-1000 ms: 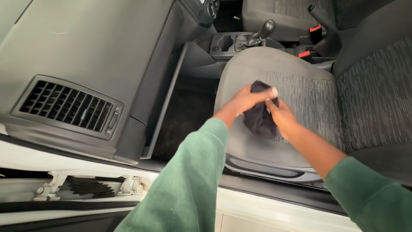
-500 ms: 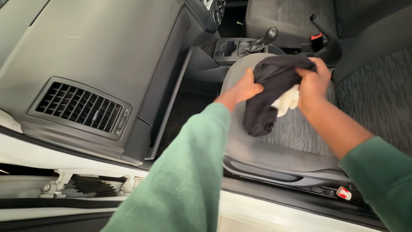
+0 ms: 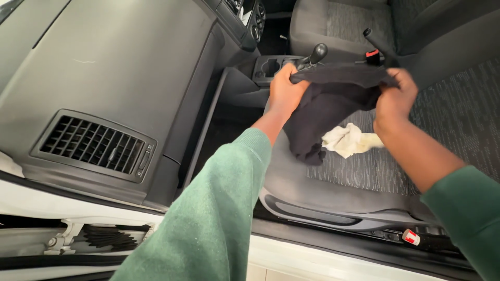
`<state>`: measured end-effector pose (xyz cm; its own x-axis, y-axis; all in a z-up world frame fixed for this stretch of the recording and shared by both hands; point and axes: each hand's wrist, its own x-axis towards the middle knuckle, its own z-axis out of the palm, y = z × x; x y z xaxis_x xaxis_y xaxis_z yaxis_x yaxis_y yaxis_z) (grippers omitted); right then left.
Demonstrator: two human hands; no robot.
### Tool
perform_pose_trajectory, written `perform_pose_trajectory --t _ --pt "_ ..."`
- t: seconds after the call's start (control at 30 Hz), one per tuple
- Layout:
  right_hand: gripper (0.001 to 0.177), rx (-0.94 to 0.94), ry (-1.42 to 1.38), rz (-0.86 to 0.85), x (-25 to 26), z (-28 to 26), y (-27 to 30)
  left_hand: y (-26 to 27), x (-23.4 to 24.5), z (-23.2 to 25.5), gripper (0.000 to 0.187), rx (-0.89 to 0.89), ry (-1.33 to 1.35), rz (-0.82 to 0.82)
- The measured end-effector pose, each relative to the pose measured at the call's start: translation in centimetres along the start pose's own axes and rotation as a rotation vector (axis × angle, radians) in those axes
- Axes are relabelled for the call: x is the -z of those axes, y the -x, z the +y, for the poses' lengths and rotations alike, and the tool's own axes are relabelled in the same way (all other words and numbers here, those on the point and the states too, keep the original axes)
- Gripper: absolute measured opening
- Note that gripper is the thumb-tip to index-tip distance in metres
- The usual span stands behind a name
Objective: Wiping down the dashboard and glove box area of a car interior with a black cloth.
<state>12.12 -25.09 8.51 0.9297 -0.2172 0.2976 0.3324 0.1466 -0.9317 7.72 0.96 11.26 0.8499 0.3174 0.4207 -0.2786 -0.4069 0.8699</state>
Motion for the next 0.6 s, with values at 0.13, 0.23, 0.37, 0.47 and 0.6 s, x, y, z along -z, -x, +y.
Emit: perform_pose_trajectory --t 0.13,0.23,0.37,0.47,0.6 --pt "0.025 0.212 0.080 0.083 0.4 -0.7 -3.2 0.4 4.3 7.3 0.040 0.029 -0.158 -0.091" --pt "0.016 0.274 -0.103 0.136 1.3 -1.8 -4.7 -0.5 5.9 5.1 0.031 -0.140 -0.446 -0.221" --pt "0.013 0.016 -0.283 0.185 1.0 -5.6 -4.1 -1.1 6.4 2.9 0.021 0.019 -0.569 -0.105" --pt "0.020 -0.129 -0.371 0.331 1.8 -5.9 -4.2 -1.4 6.1 1.3 0.027 0.204 -0.514 -0.054" --pt "0.031 -0.180 -0.261 0.357 3.0 -3.3 -4.5 -3.2 2.3 -7.0 0.053 0.502 -0.192 -0.147"
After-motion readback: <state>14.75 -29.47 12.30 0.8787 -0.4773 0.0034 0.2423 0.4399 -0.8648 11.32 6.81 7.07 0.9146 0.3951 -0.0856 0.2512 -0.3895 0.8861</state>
